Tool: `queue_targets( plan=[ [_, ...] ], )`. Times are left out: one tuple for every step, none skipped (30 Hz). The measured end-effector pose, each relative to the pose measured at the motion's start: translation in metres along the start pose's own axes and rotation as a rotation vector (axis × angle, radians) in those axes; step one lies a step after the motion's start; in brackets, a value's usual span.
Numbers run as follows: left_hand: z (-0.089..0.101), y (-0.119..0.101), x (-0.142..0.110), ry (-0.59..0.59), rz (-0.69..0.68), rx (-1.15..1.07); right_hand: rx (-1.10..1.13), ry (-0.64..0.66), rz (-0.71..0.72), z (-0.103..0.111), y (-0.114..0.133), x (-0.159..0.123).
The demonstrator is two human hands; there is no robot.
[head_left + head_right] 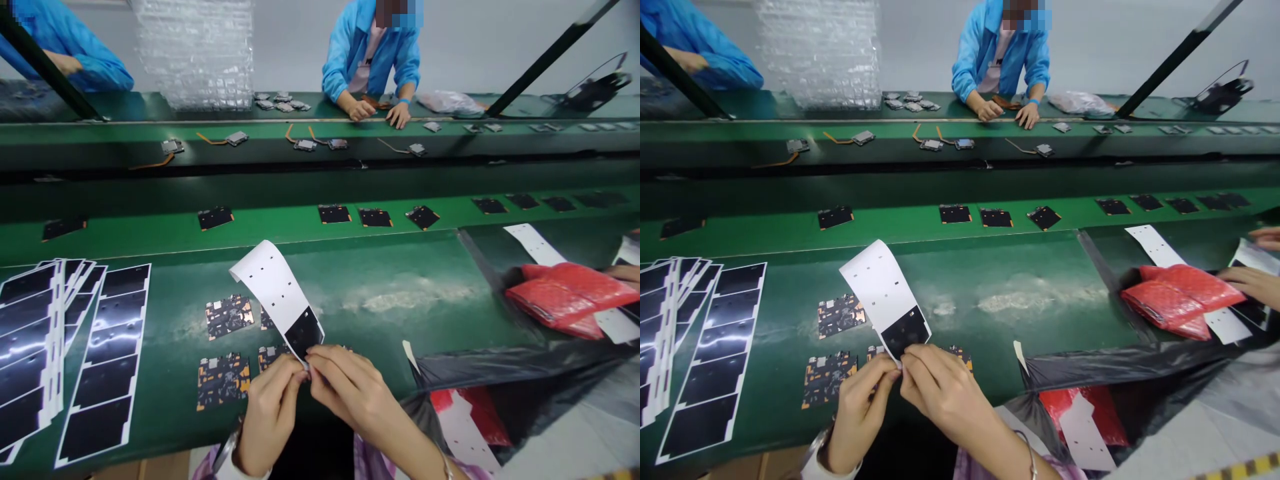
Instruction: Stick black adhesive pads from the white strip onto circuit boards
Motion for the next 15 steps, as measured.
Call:
queue_targets(
  plan=[
    [-0.002,0.003,-0.001,-0.004,0.072,-0.107,-0.008,-0.018,0.0,-0.001,0.0,0.0],
    [-0.004,0.006,-0.003,-0.028,0.142,-0.236,-0.014,-0.03,0.008,-0.003,0.001,0.0],
    [-0.006,0.008,-0.005,-0.064,0.203,-0.367,-0.015,-0.034,0.026,-0.006,0.003,0.0],
    [-0.007,0.011,-0.006,-0.106,0.249,-0.482,-0.007,-0.034,0.047,-0.008,0.006,0.001],
    [-0.007,0.012,-0.007,-0.143,0.28,-0.563,0.016,-0.039,0.064,-0.01,0.009,0.003],
    [-0.007,0.014,-0.007,-0.16,0.297,-0.608,0.063,-0.051,0.071,-0.011,0.011,0.004],
    [-0.007,0.015,-0.008,-0.153,0.311,-0.623,0.133,-0.073,0.063,-0.012,0.011,0.007],
    [-0.006,0.016,-0.009,-0.132,0.325,-0.621,0.224,-0.095,0.037,-0.011,0.008,0.009],
    [-0.005,0.017,-0.011,-0.111,0.337,-0.614,0.337,-0.103,-0.009,-0.011,0.003,0.011],
    [-0.003,0.019,-0.013,-0.102,0.346,-0.609,0.464,-0.099,-0.07,-0.01,-0.006,0.012],
    [-0.001,0.02,-0.016,-0.109,0.353,-0.602,0.59,-0.095,-0.141,-0.009,-0.017,0.012],
    [0.001,0.022,-0.019,-0.133,0.356,-0.592,0.7,-0.11,-0.221,-0.006,-0.029,0.01],
    [0.003,0.023,-0.022,-0.169,0.355,-0.573,0.784,-0.169,-0.309,-0.003,-0.042,0.006],
    [0.006,0.024,-0.025,-0.215,0.343,-0.542,0.83,-0.287,-0.399,0.003,-0.054,0.0],
    [0.008,0.025,-0.028,-0.265,0.326,-0.496,0.823,-0.478,-0.476,0.01,-0.063,-0.008]
  ],
)
Point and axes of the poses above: each hand's wrist, its own x-axis towards the middle knuckle, its own z-axis out of the back of the hand, y = z × x, the point moved 3 cm from there along x, towards the middle knuckle, and after that the axes turned 11 degrees about y, right-handed, at the moved point
